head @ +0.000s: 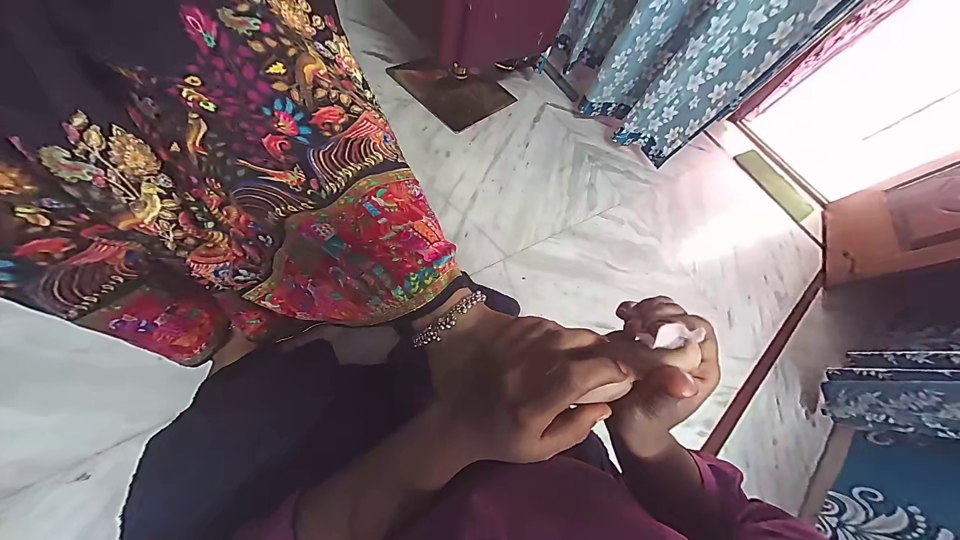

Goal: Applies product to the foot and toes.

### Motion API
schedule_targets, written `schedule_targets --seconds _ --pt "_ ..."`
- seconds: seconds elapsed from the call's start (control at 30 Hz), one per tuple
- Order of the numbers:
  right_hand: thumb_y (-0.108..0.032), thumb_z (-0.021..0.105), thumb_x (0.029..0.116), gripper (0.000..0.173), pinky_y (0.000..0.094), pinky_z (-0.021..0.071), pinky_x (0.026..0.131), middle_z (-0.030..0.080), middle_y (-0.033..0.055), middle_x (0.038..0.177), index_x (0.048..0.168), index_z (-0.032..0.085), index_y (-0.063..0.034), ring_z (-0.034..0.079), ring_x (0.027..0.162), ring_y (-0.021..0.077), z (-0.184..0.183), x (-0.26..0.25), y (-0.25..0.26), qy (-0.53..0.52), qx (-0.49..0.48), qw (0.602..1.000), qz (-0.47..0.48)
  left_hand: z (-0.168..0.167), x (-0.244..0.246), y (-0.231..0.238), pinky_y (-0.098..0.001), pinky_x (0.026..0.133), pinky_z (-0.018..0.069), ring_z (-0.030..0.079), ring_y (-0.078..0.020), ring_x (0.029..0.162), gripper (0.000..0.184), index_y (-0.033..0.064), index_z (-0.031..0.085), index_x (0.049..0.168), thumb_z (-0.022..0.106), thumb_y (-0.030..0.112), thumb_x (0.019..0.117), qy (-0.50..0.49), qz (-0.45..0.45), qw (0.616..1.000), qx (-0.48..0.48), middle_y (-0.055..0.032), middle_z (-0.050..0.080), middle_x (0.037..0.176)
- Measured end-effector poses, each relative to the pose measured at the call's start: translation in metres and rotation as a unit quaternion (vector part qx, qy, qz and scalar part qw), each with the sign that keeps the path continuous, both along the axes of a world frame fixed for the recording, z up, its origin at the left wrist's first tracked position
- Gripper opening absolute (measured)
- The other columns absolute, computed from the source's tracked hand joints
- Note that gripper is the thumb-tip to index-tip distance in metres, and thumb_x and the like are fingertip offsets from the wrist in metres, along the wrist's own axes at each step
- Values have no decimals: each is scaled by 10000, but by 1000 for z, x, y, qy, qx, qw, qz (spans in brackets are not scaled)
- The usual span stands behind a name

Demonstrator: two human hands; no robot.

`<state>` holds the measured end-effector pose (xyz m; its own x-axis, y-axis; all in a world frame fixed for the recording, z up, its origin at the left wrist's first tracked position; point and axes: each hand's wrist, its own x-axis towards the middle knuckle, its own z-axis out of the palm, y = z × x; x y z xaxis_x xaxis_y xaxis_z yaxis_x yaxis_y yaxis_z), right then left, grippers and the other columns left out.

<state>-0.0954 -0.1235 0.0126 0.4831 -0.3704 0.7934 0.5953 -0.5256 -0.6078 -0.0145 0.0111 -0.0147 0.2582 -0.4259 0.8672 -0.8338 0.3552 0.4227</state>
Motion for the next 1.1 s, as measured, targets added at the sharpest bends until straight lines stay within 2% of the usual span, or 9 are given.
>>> schedule_targets --seconds 0.23,0.4,0.5,0.57,0.7,0.8,0.87,1.03,1.1 --pt "-553 555 1002 442 131 468 926 622 -130 1168 1265 701 -228 577 1089 -26 -7 -5 4 -8 -69 997 -29 23 -3 8 -233 987 456 596 -111 1142 561 81 523 1396 469 518 1048 73 -46 996 -4 -88 643 1232" --pt "-436 480 1068 402 142 460 992 583 -109 1234 1363 637 -213 558 1138 -50 -12 -6 10 2 -12 999 -35 55 -8 -15 -170 909 528 657 -98 1028 296 -30 708 1131 650 234 1008 84 -72 993 -38 -144 692 1063" --pt "-417 355 1107 487 249 444 1091 574 -16 1316 1393 596 -106 541 1266 58 -16 -1 6 -6 22 999 -28 63 -6 -30 -149 892 534 665 -92 1001 260 -56 717 1133 666 148 980 90 -68 994 -1 -164 690 1052" --pt "-470 287 1110 564 223 403 1135 563 -30 1391 1447 519 -80 500 1330 23 -13 -5 4 26 2 998 -62 61 -8 -35 -137 901 528 669 -69 1002 286 -35 719 1162 657 183 989 87 -55 994 29 -150 700 1067" --pt "-474 314 1103 527 170 428 1071 585 -63 1291 1457 499 -129 539 1225 -22 -19 -1 6 -9 9 995 -94 41 -3 -40 -102 857 524 636 -1 943 319 0 726 1147 721 246 945 126 -96 987 5 -72 671 991" --pt "-434 438 1083 306 146 476 968 610 -109 1190 1300 538 -243 583 1128 -20 -19 12 10 -81 52 992 -77 36 2 -39 -128 855 548 637 -1 975 227 65 672 1070 744 233 936 153 -124 980 -25 -10 646 1013" --pt "-397 466 1081 225 124 479 928 605 -105 1150 1210 560 -238 585 1094 -26 -18 17 11 -109 55 988 -90 35 2 -40 -130 894 535 636 -12 1020 198 63 648 1072 696 225 967 135 -111 984 -27 -26 644 1047" --pt "-365 502 1075 222 118 519 870 607 -91 1183 1208 585 -207 613 1047 -41 -29 14 13 -107 63 983 -134 36 6 -39 -203 1009 474 612 -105 1144 346 61 655 1305 525 276 1067 35 -89 995 13 -90 676 1223" --pt "-348 475 1091 293 200 562 876 618 4 1172 1248 571 -121 645 1044 45 -47 16 8 -121 54 982 -136 34 6 -40 -186 976 502 628 -97 1090 288 42 699 1199 607 255 1028 53 -92 994 -14 -85 685 1117"
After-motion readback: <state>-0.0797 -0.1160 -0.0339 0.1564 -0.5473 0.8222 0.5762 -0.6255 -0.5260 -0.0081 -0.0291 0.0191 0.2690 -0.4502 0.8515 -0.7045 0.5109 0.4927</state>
